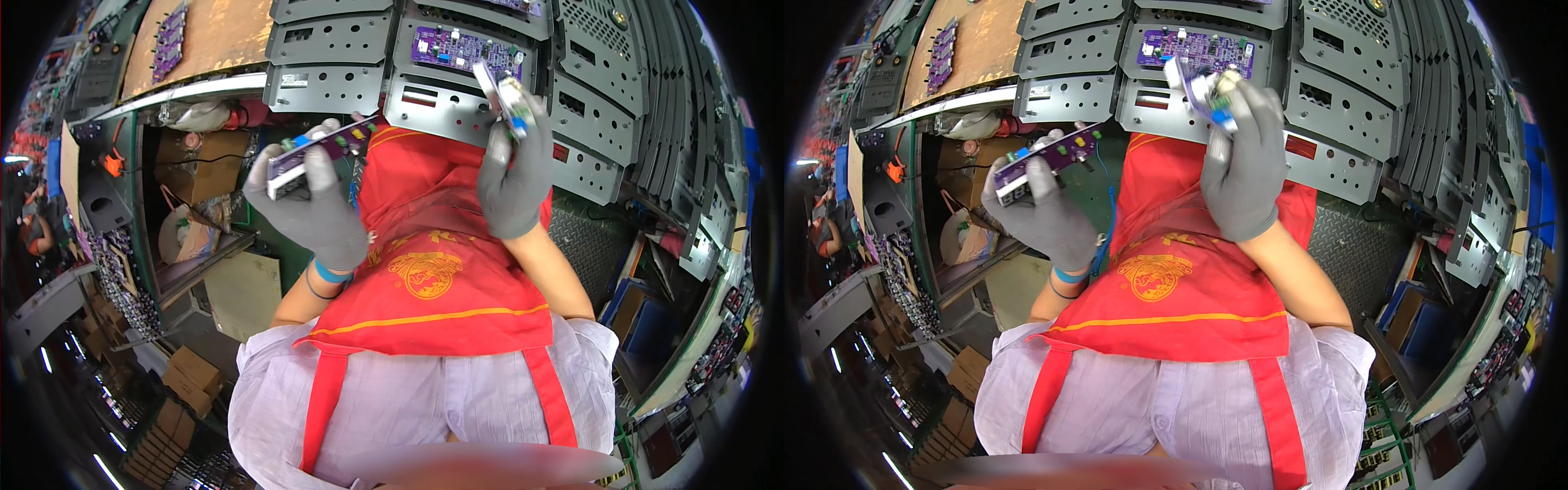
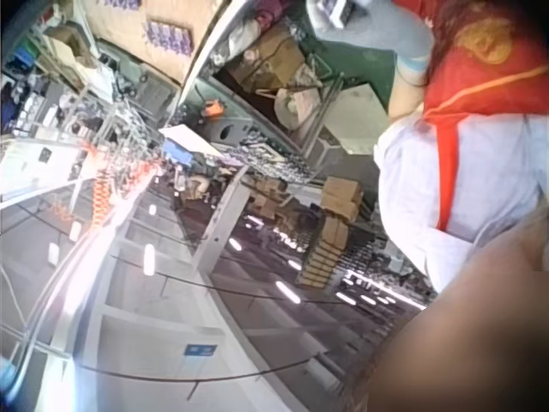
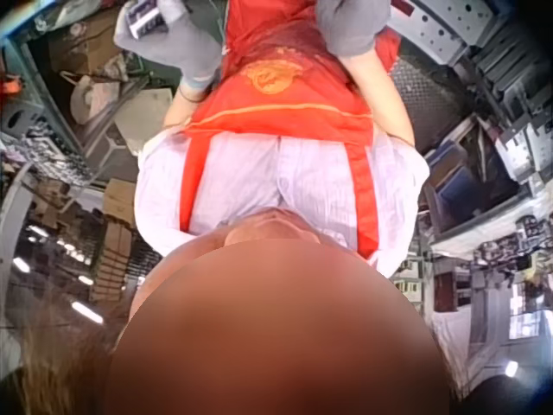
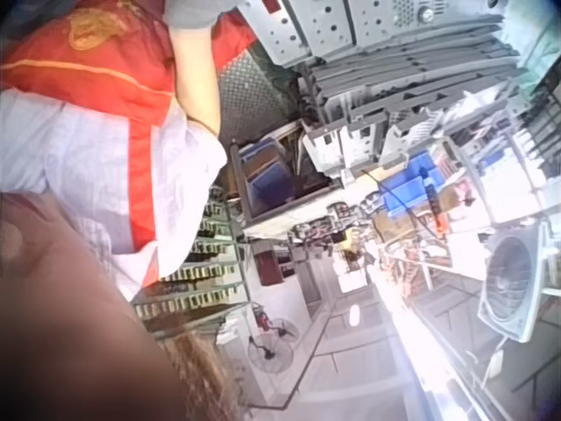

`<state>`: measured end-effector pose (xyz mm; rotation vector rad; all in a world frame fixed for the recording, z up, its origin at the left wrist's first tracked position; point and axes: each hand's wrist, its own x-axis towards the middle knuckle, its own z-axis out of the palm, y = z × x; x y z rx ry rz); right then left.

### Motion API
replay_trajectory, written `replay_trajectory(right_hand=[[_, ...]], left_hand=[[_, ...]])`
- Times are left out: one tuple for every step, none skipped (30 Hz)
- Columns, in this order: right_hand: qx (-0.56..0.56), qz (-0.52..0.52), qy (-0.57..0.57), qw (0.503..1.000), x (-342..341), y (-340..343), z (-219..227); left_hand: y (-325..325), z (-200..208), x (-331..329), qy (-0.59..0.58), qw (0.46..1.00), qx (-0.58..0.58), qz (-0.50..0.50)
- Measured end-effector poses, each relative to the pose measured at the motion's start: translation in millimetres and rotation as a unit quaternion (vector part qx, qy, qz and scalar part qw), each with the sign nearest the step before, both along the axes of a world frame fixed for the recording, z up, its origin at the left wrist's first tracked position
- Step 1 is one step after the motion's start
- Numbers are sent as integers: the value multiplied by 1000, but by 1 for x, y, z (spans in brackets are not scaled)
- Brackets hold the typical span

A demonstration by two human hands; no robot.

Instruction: The worker uses a pneumatic tool to secure components on metal chassis and then places printed circuit boards (PCBs) onto the assembled units.

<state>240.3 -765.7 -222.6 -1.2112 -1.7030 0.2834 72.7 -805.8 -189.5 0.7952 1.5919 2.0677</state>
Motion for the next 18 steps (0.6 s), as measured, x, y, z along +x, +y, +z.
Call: replay_trajectory(right_hand=[[43,-32,-101,993,3,6,-1],[33,-23,-188,981,5,7,-5],[33,-25,-188,981,3,8,-11],[46,-29,-260,964,0,8,-18],[59,-34,-330,941,-4,8,-22],[61,-34,-337,939,-7,7,-23],[60,-37,-337,939,-8,8,-22],[42,-29,-348,936,-7,8,-20],[23,-19,-359,933,-6,8,-18],[26,-19,-367,930,-4,7,-14],[23,-24,-367,930,-2,2,-4],[-1,32,-330,943,0,-7,12],[-25,86,-293,952,4,-15,25],[-5,124,-218,968,11,-21,33],[-9,114,-222,968,14,-24,34],[-113,196,-98,969,18,-26,34],[-211,270,31,939,22,-30,33],[-203,286,-15,936,29,-31,29]], left_hand=[[-1,-5,-8,4,999,23,-35],[-2,-7,-8,-8,997,31,-68],[-2,-6,-6,-21,994,42,-102],[-3,-6,-3,-21,993,42,-104],[-6,-5,1,-21,992,22,-122],[-8,-5,3,-21,990,1,-140],[-9,-8,3,-20,989,1,-143],[-11,-12,2,-4,990,-10,-144],[-13,-14,1,11,989,-23,-144],[-14,-12,2,-43,985,-10,-167],[-14,-14,0,-42,984,-11,-173],[-14,-17,-3,-44,983,-3,-178],[-13,-19,-2,-48,982,6,-185],[-11,-13,4,-45,978,-2,-201],[-7,-15,6,-49,976,-3,-212],[-2,-17,5,51,945,53,-318],[2,-19,7,148,890,113,-416],[4,-10,16,148,863,118,-468]])
